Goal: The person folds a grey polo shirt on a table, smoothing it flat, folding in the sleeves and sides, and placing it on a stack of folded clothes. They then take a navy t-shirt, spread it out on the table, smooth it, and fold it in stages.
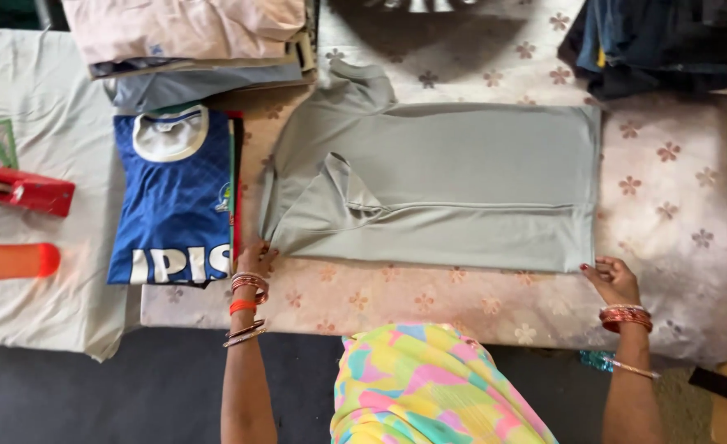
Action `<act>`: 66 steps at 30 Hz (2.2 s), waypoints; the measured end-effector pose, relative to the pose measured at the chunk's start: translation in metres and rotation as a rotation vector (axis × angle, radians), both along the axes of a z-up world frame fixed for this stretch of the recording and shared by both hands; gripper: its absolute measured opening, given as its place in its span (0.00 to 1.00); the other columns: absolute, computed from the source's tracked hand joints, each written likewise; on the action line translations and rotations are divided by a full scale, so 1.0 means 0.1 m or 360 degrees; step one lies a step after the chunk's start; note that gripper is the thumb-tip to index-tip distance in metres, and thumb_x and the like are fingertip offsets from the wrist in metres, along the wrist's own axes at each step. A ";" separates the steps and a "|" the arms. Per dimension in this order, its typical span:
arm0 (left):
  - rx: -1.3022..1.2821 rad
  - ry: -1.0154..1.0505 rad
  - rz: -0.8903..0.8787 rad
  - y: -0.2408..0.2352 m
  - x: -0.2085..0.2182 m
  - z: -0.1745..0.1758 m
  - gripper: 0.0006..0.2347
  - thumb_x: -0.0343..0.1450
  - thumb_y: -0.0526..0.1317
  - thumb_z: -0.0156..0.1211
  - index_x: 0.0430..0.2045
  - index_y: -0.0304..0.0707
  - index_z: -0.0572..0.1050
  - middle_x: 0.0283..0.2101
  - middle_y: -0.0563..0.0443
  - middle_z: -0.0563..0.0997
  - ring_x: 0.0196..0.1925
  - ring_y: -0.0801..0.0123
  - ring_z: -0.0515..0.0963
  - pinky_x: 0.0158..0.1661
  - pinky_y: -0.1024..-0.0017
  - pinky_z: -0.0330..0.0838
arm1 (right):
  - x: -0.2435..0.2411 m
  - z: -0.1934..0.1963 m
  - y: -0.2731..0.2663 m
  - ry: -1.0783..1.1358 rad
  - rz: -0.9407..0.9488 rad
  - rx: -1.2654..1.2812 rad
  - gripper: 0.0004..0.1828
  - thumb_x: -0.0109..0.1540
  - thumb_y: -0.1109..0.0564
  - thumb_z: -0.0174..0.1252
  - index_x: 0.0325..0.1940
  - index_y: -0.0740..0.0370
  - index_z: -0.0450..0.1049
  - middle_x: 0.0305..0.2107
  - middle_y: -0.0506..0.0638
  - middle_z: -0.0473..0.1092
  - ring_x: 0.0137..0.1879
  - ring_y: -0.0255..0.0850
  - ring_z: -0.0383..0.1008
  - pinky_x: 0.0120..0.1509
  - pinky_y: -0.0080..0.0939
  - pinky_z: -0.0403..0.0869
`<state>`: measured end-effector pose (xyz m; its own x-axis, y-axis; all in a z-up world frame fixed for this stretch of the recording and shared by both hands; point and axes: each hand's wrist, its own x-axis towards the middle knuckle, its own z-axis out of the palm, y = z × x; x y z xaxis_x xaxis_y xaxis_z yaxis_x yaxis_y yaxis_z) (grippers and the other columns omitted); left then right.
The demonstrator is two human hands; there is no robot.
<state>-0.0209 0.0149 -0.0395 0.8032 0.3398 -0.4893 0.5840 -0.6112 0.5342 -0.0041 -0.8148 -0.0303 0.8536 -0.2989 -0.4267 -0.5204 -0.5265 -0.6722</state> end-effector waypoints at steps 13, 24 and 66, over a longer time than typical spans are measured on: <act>-0.0326 -0.0137 0.0400 -0.30 0.05 0.76 0.08 0.75 0.38 0.57 0.44 0.34 0.73 0.20 0.44 0.76 0.15 0.69 0.72 0.16 0.68 0.63 | 0.13 0.38 0.26 0.0033 -0.0274 0.0249 0.25 0.65 0.65 0.60 0.63 0.70 0.58 0.45 0.68 0.74 0.42 0.45 0.78 0.48 0.39 0.80; -0.0138 0.0230 0.0165 -0.06 -0.53 0.73 0.09 0.74 0.38 0.60 0.45 0.35 0.75 0.22 0.39 0.79 0.19 0.66 0.77 0.23 0.67 0.72 | -0.30 0.75 0.08 0.0533 -0.0098 0.0006 0.26 0.62 0.58 0.61 0.61 0.66 0.60 0.41 0.67 0.76 0.45 0.49 0.79 0.55 0.43 0.80; -0.1189 -0.0219 0.1108 -0.74 -0.84 -0.21 0.20 0.76 0.52 0.53 0.31 0.26 0.77 0.26 0.39 0.83 0.26 0.59 0.86 0.26 0.68 0.79 | -0.11 0.13 1.33 -0.0340 0.0127 -0.1049 0.44 0.69 0.35 0.38 0.83 0.62 0.41 0.79 0.68 0.38 0.84 0.61 0.33 0.78 0.73 0.30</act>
